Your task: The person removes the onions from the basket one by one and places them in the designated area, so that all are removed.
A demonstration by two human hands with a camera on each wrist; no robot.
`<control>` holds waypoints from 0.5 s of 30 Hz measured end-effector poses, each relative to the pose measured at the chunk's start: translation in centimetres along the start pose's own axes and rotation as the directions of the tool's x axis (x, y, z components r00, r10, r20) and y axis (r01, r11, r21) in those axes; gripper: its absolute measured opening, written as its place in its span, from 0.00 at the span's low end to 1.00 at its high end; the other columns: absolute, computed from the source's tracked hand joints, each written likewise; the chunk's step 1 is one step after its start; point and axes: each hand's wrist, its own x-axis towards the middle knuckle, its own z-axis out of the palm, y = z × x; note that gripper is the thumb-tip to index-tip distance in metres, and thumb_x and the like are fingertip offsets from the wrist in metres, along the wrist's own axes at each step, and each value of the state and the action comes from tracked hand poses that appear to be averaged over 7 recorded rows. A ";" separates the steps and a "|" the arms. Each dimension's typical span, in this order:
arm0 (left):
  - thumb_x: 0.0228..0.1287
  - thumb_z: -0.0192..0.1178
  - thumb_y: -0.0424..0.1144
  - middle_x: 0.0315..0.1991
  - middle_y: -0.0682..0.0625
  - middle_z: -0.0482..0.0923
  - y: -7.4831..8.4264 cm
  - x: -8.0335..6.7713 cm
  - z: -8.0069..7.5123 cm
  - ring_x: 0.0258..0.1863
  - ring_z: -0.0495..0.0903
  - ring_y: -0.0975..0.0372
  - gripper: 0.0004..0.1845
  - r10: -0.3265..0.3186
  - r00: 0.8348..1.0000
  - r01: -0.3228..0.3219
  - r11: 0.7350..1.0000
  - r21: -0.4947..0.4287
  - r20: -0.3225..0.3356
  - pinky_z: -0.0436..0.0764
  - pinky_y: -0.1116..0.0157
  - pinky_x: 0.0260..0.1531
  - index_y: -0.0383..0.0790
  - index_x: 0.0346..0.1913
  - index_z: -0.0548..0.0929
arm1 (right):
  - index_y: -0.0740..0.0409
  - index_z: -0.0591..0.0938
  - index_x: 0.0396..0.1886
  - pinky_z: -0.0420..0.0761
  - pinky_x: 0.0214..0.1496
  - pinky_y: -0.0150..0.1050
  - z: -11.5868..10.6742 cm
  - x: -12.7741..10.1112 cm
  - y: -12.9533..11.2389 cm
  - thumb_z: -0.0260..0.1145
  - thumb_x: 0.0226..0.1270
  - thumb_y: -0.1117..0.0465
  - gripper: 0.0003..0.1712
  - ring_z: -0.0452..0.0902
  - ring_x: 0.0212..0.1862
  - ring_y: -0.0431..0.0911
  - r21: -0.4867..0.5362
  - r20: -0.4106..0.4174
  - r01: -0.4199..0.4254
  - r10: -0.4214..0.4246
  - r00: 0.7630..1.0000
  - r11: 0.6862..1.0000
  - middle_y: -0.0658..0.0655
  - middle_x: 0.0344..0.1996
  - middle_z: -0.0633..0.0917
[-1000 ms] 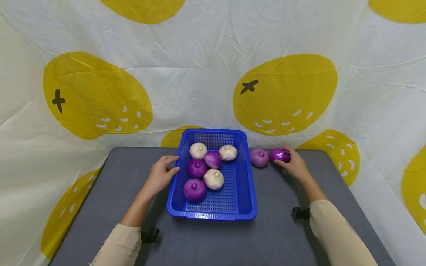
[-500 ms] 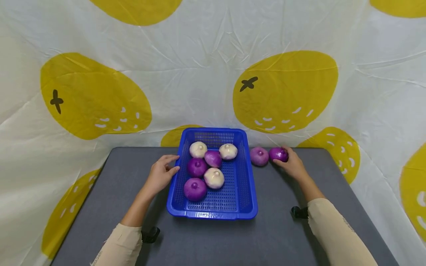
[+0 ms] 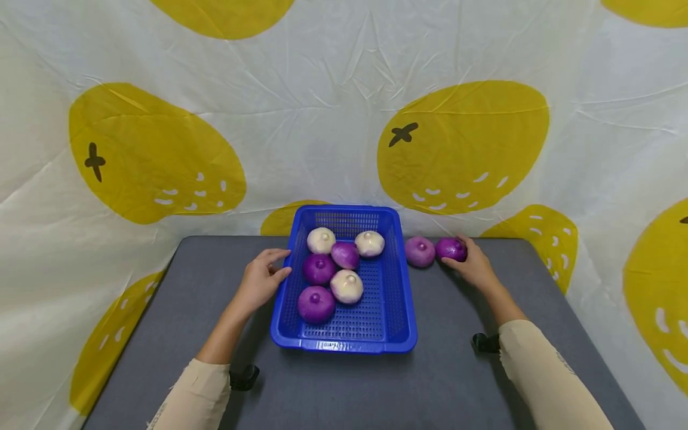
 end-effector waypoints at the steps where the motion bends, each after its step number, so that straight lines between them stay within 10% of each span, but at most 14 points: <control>1: 0.68 0.67 0.30 0.61 0.37 0.79 0.0 0.0 0.0 0.37 0.87 0.53 0.21 0.001 1.000 -0.001 1.000 -0.001 0.001 0.86 0.62 0.37 0.32 0.63 0.83 | 0.72 0.55 0.79 0.62 0.72 0.70 0.0 0.0 0.0 0.70 0.71 0.56 0.49 0.62 0.70 0.75 0.000 0.002 0.000 0.000 1.000 1.000 0.82 0.71 0.65; 15: 0.69 0.67 0.30 0.62 0.37 0.79 0.2 0.1 -0.1 0.37 0.87 0.54 0.21 -0.011 1.000 0.011 1.000 -0.004 0.010 0.85 0.65 0.36 0.32 0.63 0.82 | 0.73 0.55 0.78 0.61 0.72 0.70 -0.2 -0.1 0.0 0.70 0.71 0.55 0.49 0.62 0.71 0.75 -0.009 0.007 -0.003 0.003 1.000 1.000 0.82 0.70 0.65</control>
